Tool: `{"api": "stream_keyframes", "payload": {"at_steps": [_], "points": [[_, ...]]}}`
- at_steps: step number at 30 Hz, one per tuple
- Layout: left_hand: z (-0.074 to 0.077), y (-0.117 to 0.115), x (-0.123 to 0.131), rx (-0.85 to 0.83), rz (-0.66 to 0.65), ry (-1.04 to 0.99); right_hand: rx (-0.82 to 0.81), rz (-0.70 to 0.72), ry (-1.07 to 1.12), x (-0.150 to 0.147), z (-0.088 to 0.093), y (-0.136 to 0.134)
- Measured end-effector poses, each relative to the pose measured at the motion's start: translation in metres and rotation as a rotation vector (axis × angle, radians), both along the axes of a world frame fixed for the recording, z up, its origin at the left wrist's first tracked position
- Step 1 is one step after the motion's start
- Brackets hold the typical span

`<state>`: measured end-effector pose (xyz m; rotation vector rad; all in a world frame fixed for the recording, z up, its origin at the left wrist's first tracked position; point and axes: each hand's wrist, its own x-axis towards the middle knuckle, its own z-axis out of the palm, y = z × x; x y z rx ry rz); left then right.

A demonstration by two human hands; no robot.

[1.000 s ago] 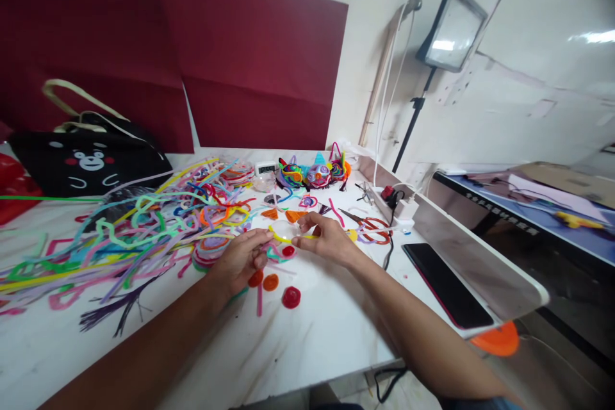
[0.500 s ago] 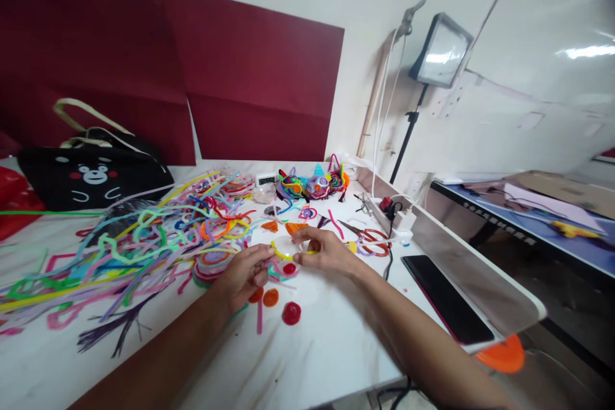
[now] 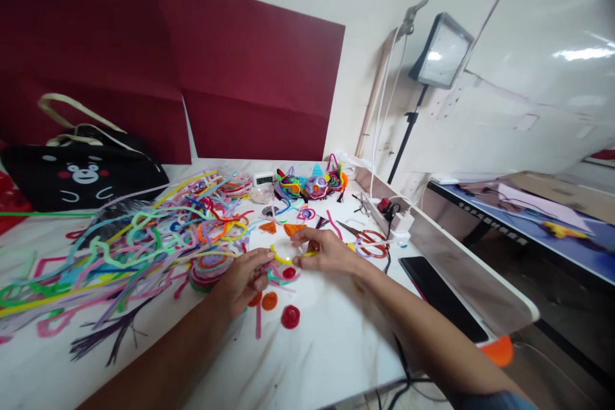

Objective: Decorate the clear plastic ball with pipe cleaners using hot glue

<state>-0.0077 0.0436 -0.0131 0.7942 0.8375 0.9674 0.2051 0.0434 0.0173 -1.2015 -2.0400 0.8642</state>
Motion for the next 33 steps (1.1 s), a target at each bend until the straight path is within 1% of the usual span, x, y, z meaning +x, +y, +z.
{"api": "stream_keyframes", "payload": {"at_steps": [10, 21, 28, 33], "points": [[0.007, -0.001, 0.003, -0.033, 0.037, 0.026, -0.033, -0.004, -0.008, -0.002, 0.007, 0.000], [0.009, -0.002, 0.002, -0.062, 0.010, 0.039, -0.004, -0.064, -0.054, -0.001, 0.003, -0.006], [0.008, -0.001, 0.001, -0.075, 0.053, 0.040, -0.015, -0.116, -0.084, -0.004, 0.008, -0.011], [0.007, 0.001, 0.001, -0.103, 0.086, 0.045, -0.032, -0.126, -0.048, -0.006, 0.006, -0.011]]}}
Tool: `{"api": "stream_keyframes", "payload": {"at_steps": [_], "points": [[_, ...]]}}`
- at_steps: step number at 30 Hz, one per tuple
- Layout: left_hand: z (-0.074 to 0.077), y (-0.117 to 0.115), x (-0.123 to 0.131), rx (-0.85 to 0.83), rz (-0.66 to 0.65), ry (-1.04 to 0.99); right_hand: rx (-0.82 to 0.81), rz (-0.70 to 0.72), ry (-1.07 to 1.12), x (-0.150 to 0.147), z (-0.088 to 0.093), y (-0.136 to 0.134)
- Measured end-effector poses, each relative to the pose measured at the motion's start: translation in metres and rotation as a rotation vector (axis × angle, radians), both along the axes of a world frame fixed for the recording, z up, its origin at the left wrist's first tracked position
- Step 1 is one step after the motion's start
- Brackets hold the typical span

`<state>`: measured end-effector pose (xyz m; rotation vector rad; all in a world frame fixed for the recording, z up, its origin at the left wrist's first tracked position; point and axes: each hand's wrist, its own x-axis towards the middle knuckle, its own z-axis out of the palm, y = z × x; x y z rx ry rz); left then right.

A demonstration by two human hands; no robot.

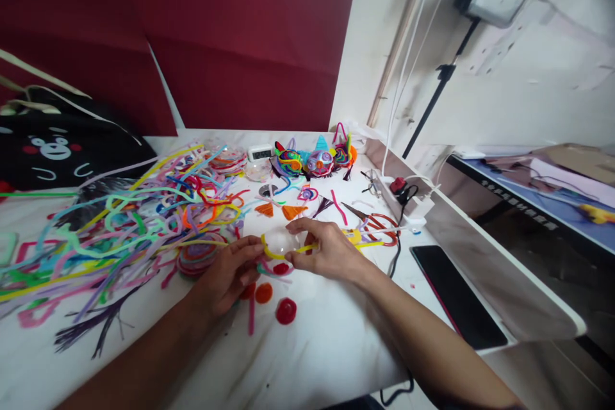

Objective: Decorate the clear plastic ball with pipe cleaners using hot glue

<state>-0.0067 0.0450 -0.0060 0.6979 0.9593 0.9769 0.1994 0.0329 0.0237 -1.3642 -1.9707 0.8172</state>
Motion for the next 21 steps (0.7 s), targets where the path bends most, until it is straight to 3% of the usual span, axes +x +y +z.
{"api": "stream_keyframes", "payload": {"at_steps": [21], "points": [[0.0027, -0.0028, 0.0007, 0.028, -0.034, -0.021, -0.093, -0.068, 0.108, -0.0044, -0.0048, -0.0001]]}}
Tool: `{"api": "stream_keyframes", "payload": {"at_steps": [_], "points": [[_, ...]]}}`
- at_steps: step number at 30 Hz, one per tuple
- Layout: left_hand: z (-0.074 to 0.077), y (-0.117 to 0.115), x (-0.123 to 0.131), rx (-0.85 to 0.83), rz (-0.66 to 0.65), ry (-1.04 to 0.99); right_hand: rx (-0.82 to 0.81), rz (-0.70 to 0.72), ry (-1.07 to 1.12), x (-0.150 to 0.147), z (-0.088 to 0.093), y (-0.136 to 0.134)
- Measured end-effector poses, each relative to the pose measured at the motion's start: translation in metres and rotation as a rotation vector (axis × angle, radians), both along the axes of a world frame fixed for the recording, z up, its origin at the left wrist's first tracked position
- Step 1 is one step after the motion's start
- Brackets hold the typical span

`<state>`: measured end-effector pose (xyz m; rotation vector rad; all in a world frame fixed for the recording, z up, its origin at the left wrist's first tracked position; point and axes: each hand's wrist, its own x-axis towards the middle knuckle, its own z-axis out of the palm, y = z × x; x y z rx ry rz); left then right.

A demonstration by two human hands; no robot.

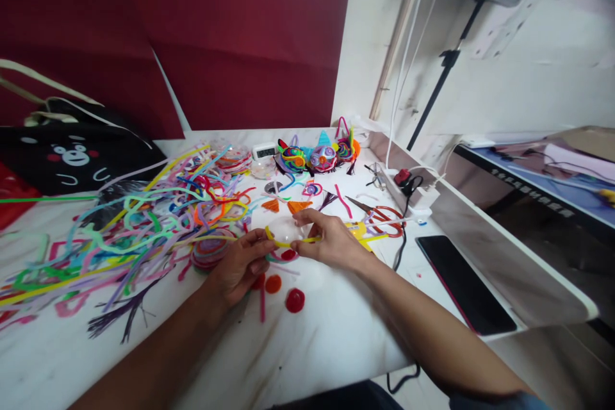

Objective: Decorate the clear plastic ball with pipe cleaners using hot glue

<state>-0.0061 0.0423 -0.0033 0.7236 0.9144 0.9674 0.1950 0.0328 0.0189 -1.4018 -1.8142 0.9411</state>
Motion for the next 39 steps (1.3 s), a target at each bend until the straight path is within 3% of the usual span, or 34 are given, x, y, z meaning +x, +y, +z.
{"api": "stream_keyframes", "payload": {"at_steps": [16, 28, 39], "points": [[0.002, 0.000, 0.003, -0.025, 0.045, 0.011, 0.000, -0.017, 0.055, 0.002, -0.002, 0.002], [0.004, -0.007, 0.007, 0.176, 0.042, 0.179, -0.036, -0.081, 0.015, -0.001, 0.002, 0.000], [0.004, -0.012, 0.011, 0.202, 0.079, 0.262, -0.010, -0.101, -0.047, -0.005, 0.001, -0.002]]}}
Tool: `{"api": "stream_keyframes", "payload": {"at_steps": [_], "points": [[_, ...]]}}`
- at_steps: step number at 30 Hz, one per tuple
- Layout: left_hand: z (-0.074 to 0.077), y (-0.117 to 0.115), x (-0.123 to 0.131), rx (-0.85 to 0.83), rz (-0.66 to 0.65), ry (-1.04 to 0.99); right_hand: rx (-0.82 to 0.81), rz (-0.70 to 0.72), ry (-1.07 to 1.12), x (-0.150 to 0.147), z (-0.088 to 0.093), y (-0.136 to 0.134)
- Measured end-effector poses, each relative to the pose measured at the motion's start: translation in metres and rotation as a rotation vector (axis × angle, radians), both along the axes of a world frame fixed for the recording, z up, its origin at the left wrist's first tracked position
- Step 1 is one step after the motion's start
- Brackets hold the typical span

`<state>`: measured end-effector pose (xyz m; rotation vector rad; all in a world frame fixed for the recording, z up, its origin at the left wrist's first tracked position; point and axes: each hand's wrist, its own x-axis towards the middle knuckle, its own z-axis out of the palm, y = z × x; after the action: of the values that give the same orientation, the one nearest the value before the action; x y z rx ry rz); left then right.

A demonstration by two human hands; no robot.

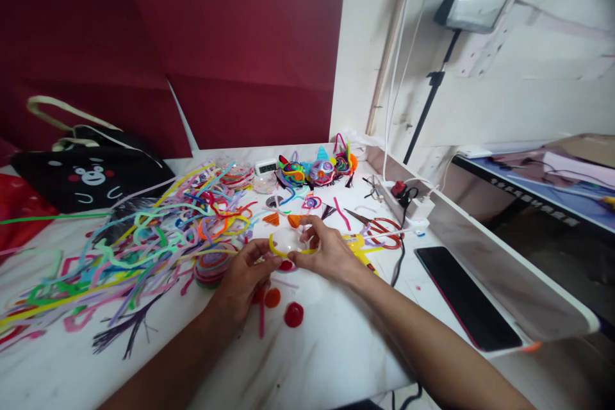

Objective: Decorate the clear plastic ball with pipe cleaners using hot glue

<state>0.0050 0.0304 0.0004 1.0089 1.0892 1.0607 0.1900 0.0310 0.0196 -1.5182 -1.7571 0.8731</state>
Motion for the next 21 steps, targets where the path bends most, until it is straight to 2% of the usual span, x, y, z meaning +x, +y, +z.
{"api": "stream_keyframes", "payload": {"at_steps": [14, 21], "points": [[-0.0051, -0.0016, 0.0002, 0.025, -0.006, 0.040, 0.028, -0.028, -0.032, -0.0031, -0.0028, -0.0020], [-0.0031, -0.0043, 0.0029, -0.003, -0.011, 0.013, 0.018, -0.030, -0.040, -0.0036, -0.0027, -0.0032]]}}
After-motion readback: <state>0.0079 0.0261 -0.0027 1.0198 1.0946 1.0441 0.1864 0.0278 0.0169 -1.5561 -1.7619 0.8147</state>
